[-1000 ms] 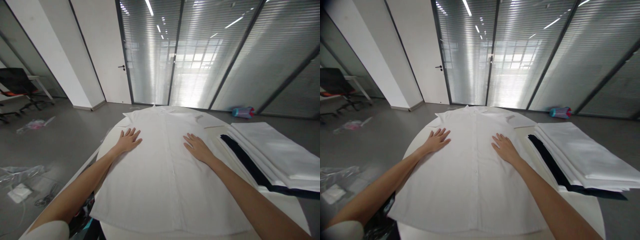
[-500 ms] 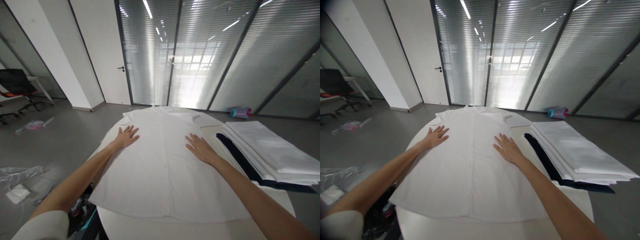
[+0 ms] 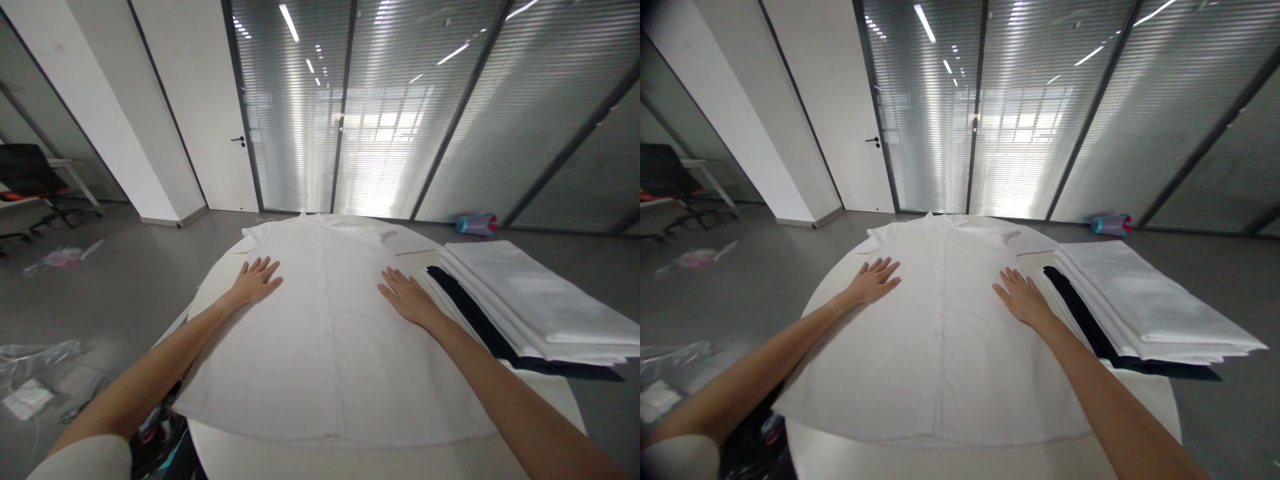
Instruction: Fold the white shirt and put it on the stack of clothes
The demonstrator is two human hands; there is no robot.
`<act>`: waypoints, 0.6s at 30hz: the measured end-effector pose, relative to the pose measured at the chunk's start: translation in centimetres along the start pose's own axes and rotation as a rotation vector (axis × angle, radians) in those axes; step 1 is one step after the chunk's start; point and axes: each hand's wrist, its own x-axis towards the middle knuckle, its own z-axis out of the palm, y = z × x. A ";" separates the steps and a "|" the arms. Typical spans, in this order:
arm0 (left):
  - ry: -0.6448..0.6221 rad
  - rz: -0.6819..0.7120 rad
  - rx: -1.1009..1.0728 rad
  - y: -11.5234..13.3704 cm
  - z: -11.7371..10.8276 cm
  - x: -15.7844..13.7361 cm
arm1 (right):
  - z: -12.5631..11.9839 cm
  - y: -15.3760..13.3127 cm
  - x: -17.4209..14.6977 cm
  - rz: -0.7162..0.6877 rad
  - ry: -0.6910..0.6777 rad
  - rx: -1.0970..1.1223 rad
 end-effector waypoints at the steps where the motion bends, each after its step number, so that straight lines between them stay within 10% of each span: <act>1: 0.010 -0.012 0.006 -0.3 0.1 0.0 | 0.0 0.1 0.0 0.007 0.003 0.005; 18: 0.014 -0.030 0.031 -0.2 0.4 -0.5 | -0.9 -0.4 -0.9 0.034 0.078 -0.027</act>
